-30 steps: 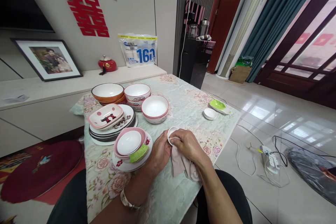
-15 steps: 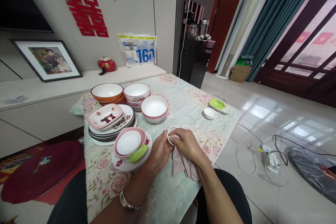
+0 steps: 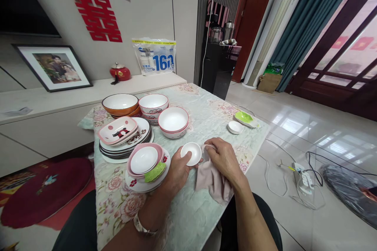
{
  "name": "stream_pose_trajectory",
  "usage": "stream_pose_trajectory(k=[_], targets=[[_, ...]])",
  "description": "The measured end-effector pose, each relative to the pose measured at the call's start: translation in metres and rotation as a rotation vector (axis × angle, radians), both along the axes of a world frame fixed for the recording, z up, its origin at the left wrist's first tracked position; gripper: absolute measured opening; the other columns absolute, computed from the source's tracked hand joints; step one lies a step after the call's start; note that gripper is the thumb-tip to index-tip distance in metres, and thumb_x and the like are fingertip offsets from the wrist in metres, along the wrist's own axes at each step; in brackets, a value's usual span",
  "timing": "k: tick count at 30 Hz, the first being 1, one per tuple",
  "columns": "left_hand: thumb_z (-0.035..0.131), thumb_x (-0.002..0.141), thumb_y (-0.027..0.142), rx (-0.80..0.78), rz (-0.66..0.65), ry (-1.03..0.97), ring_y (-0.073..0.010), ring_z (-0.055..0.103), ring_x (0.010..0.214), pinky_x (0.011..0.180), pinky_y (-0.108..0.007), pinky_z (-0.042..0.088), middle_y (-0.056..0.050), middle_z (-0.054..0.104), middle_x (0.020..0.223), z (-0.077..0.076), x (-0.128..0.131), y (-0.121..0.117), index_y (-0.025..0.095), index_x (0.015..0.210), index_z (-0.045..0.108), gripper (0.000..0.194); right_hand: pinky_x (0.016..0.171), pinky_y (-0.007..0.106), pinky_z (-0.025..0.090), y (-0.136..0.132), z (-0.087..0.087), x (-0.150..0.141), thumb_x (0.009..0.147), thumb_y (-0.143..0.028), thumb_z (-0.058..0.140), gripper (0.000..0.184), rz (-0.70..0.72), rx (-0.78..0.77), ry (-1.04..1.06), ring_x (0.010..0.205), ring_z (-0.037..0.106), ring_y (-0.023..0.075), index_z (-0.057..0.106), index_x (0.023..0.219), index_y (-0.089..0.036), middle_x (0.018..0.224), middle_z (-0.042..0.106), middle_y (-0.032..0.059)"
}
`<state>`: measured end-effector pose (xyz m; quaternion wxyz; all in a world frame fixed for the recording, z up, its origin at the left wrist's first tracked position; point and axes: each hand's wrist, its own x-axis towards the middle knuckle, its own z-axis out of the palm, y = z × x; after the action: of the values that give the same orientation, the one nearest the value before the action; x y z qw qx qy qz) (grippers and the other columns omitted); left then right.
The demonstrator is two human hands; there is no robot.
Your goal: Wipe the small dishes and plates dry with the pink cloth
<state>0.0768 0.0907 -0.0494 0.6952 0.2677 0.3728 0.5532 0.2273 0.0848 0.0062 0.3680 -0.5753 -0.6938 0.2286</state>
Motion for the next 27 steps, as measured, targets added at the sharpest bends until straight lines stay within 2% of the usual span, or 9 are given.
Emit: stream_pose_trajectory(k=[3,6,9,11,14,17,19,22,27], targets=[[0.067,0.072,0.027,-0.010,-0.027,-0.093,-0.0220,0.069,0.083,0.070,-0.032,0.055,-0.008,0.070,0.095,0.002,-0.002,-0.002,0.015,0.105,0.058,0.036,0.080,0.029,0.047,0.002,-0.004,-0.002,0.087,-0.025,0.058,0.016,0.063,-0.002,0.100,0.087,0.065,0.0186,0.072,0.092,-0.022,0.093,0.071,0.0028],[0.065,0.076,0.028,-0.016,-0.044,-0.173,-0.0232,0.068,0.093,0.074,-0.033,0.056,-0.010,0.069,0.108,0.002,-0.003,-0.002,0.016,0.111,0.059,0.037,0.079,0.030,0.047,0.002,-0.011,-0.009,0.086,-0.023,0.059,0.015,0.137,0.017,-0.025,0.084,0.064,0.0184,0.074,0.091,-0.022,0.089,0.069,0.0035],[0.060,0.083,0.034,-0.022,-0.070,-0.195,-0.0242,0.066,0.101,0.076,-0.033,0.056,-0.012,0.068,0.117,0.001,-0.002,-0.003,0.017,0.117,0.060,0.038,0.079,0.032,0.045,0.003,-0.018,-0.019,0.085,-0.018,0.057,0.019,0.050,0.032,-0.228,0.086,0.064,0.0209,0.073,0.095,-0.021,0.092,0.070,0.0059],[0.061,0.085,0.038,-0.015,-0.097,-0.194,-0.0236,0.066,0.101,0.077,-0.031,0.055,-0.013,0.068,0.117,0.000,-0.001,-0.003,0.017,0.121,0.061,0.041,0.078,0.034,0.046,0.004,-0.023,-0.026,0.084,-0.018,0.056,0.021,-0.031,0.030,-0.250,0.086,0.065,0.0228,0.071,0.099,-0.019,0.093,0.071,0.0071],[0.065,0.085,0.041,0.029,-0.143,-0.218,-0.0217,0.067,0.097,0.079,-0.030,0.054,-0.012,0.070,0.112,-0.003,-0.002,-0.003,0.016,0.123,0.061,0.046,0.082,0.034,0.047,0.007,-0.028,-0.032,0.085,-0.022,0.057,0.022,-0.040,0.008,-0.014,0.090,0.066,0.0221,0.070,0.103,-0.019,0.097,0.073,0.0060],[0.069,0.082,0.045,0.040,-0.147,-0.232,-0.0212,0.068,0.094,0.078,-0.030,0.053,-0.013,0.070,0.111,-0.006,-0.004,-0.002,0.017,0.127,0.059,0.054,0.085,0.032,0.049,0.009,-0.028,-0.032,0.084,-0.027,0.060,0.024,0.063,-0.110,0.302,0.095,0.067,0.0207,0.069,0.105,-0.018,0.103,0.074,0.0053],[0.071,0.080,0.046,0.038,-0.113,-0.217,-0.0210,0.067,0.093,0.075,-0.029,0.052,-0.013,0.069,0.115,-0.008,-0.005,-0.001,0.017,0.130,0.057,0.059,0.082,0.031,0.051,0.009,-0.025,-0.029,0.084,-0.029,0.062,0.026,0.153,-0.212,0.384,0.092,0.067,0.0203,0.070,0.106,-0.017,0.102,0.074,0.0052],[0.071,0.079,0.046,0.046,-0.056,-0.179,-0.0209,0.066,0.095,0.073,-0.028,0.051,-0.012,0.068,0.118,-0.008,-0.006,-0.001,0.018,0.129,0.057,0.059,0.078,0.029,0.050,0.007,-0.020,-0.023,0.085,-0.026,0.060,0.023,0.274,-0.263,0.299,0.085,0.067,0.0189,0.072,0.103,-0.018,0.094,0.074,0.0035],[0.067,0.080,0.049,0.066,-0.039,-0.102,-0.0224,0.066,0.096,0.074,-0.031,0.054,-0.012,0.069,0.114,-0.004,-0.007,-0.001,0.018,0.128,0.057,0.058,0.079,0.029,0.046,0.003,-0.014,-0.017,0.084,-0.013,0.056,0.020,0.273,-0.079,-0.101,0.085,0.063,0.0179,0.074,0.090,-0.021,0.089,0.069,0.0034]])
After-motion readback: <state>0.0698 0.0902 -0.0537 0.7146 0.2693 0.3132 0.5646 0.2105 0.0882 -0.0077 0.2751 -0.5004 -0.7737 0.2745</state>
